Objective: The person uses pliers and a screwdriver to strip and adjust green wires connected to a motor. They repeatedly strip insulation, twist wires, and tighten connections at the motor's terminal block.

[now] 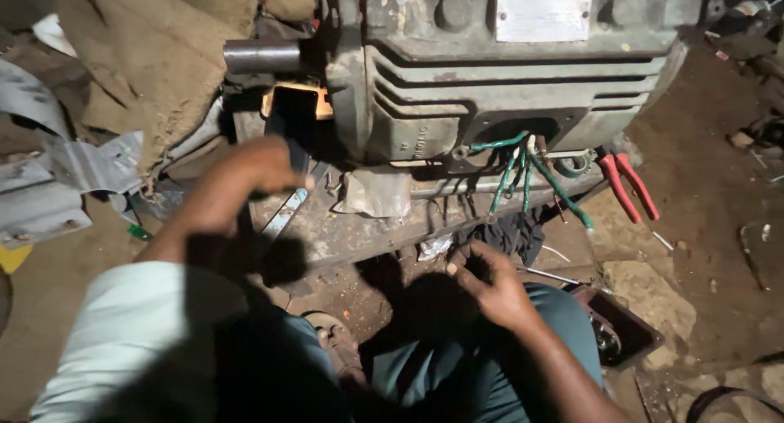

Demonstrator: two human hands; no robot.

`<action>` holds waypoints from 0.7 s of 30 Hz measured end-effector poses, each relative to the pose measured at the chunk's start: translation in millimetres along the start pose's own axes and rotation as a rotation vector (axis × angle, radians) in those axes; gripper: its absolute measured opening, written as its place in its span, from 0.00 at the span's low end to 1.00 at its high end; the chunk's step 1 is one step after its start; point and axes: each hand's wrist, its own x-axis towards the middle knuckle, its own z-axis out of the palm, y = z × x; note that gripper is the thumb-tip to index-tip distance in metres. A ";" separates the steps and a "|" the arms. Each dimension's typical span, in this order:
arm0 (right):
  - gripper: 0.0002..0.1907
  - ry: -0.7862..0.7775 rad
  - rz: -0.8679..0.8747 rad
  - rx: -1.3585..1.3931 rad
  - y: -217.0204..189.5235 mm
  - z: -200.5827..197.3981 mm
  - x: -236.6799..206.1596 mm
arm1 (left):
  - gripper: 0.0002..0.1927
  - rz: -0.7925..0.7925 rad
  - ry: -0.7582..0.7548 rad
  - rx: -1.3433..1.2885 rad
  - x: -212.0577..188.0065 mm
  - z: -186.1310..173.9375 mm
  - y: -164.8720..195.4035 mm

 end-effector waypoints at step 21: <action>0.10 -0.019 -0.126 -0.221 -37.8 -16.5 -28.8 | 0.23 0.101 0.150 0.056 1.5 59.1 12.3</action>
